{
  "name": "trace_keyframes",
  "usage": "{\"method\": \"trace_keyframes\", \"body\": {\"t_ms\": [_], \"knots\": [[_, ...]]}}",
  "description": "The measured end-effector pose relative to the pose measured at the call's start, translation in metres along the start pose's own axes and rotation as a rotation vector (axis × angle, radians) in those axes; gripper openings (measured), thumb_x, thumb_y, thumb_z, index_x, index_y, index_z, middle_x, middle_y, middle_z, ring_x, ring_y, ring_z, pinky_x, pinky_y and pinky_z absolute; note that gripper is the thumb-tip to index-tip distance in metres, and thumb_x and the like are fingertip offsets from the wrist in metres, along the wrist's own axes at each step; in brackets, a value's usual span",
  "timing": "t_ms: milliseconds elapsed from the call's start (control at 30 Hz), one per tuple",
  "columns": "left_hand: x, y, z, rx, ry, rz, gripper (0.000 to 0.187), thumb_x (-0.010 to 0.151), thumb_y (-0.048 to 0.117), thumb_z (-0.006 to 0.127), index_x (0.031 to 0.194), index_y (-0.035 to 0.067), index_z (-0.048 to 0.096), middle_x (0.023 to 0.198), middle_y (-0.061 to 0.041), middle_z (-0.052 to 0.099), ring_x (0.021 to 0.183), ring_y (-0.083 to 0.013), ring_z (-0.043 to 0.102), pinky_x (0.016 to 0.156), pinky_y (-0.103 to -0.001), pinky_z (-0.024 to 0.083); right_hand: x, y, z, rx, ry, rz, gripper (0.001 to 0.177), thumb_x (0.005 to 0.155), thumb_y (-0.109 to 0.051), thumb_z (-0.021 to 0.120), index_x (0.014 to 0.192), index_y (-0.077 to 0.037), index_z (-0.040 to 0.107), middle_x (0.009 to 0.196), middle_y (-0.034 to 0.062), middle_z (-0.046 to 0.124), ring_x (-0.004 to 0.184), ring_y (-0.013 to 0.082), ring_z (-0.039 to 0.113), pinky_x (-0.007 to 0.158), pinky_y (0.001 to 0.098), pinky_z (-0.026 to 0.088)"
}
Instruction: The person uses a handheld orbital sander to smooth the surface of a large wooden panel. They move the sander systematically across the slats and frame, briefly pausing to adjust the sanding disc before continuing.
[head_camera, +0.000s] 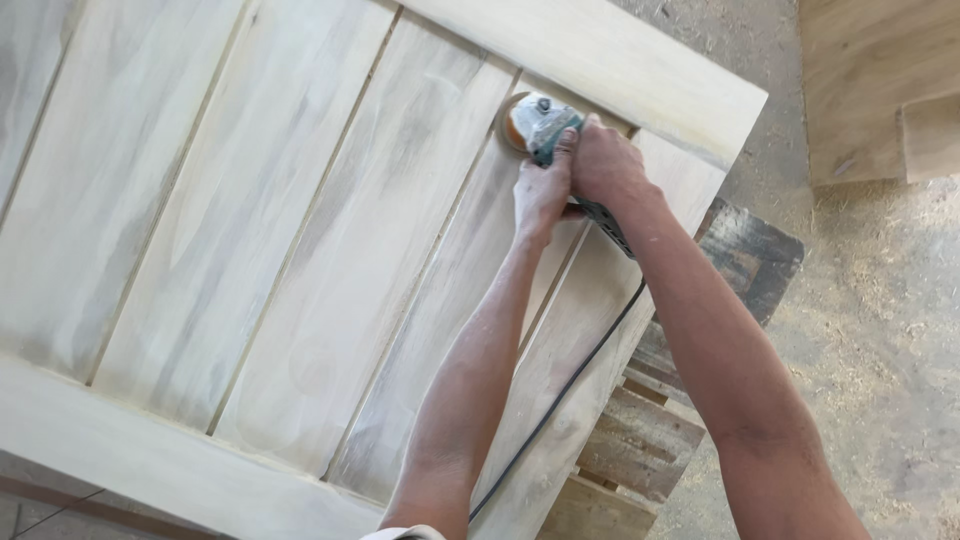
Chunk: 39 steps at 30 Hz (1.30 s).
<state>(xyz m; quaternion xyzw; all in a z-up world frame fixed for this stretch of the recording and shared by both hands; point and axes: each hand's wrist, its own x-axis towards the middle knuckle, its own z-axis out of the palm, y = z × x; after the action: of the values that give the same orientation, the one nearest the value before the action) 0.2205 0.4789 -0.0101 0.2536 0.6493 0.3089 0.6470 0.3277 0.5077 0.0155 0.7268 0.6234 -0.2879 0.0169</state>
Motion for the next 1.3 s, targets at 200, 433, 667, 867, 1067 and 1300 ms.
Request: {"method": "trace_keyframes", "body": {"t_ms": [200,433,667,867,1067,1300], "knots": [[-0.089,-0.077,-0.069,-0.211,0.158,0.004,0.088,0.087,0.067,0.062,0.146,0.003,0.049,0.134,-0.018,0.067,0.12,-0.0282,0.069,0.096,-0.04,0.06,-0.089,-0.056,0.053,-0.327,-0.242,-0.263,0.049,0.095,-0.025,0.059,0.13,0.007,0.046,0.095,0.0194,0.074,0.09,0.0332,0.075,0.081,0.0454,0.061],[-0.125,-0.121,-0.081,-0.406,0.186,0.018,0.093,0.085,0.065,0.059,0.152,0.009,0.026,0.14,-0.021,0.055,0.123,-0.031,0.065,0.093,-0.045,0.061,-0.124,-0.061,0.078,-0.229,-0.357,-0.308,0.036,0.102,-0.023,0.051,0.126,0.004,0.049,0.089,0.0165,0.074,0.08,0.0316,0.078,0.071,0.0421,0.063],[-0.028,-0.043,-0.008,-0.19,0.061,0.002,0.106,0.075,0.071,0.066,0.134,-0.013,0.042,0.115,-0.027,0.068,0.09,-0.0342,0.079,0.06,-0.043,0.069,-0.028,-0.003,0.017,-0.165,-0.072,-0.098,0.033,0.103,-0.026,0.051,0.122,0.001,0.052,0.101,0.0287,0.072,0.097,0.0452,0.072,0.087,0.0544,0.056],[-0.021,-0.034,0.001,0.1,-0.007,0.011,0.095,0.08,0.071,0.068,0.13,-0.008,0.056,0.112,-0.026,0.073,0.091,-0.0322,0.078,0.064,-0.039,0.066,-0.027,0.034,0.029,-0.041,-0.073,0.186,0.046,0.095,-0.036,0.06,0.121,0.001,0.054,0.113,0.0263,0.069,0.107,0.042,0.071,0.094,0.0513,0.057],[-0.149,-0.147,-0.096,0.066,0.154,0.059,0.081,0.085,0.069,0.061,0.136,0.006,0.063,0.126,-0.015,0.073,0.116,-0.0238,0.069,0.095,-0.035,0.052,-0.168,-0.006,0.147,-0.083,0.039,-0.142,0.054,0.1,-0.03,0.049,0.139,0.007,0.045,0.097,0.0255,0.074,0.089,0.0416,0.073,0.077,0.0529,0.059],[-0.345,-0.24,-0.205,-0.216,0.227,-0.121,0.075,0.088,0.065,0.054,0.137,0.008,0.055,0.112,-0.012,0.071,0.081,-0.0278,0.075,0.06,-0.037,0.066,-0.378,-0.093,0.209,0.027,-0.203,-0.308,0.035,0.097,-0.026,0.053,0.121,0.0,0.057,0.097,0.0217,0.076,0.095,0.0389,0.074,0.083,0.0506,0.059]]}}
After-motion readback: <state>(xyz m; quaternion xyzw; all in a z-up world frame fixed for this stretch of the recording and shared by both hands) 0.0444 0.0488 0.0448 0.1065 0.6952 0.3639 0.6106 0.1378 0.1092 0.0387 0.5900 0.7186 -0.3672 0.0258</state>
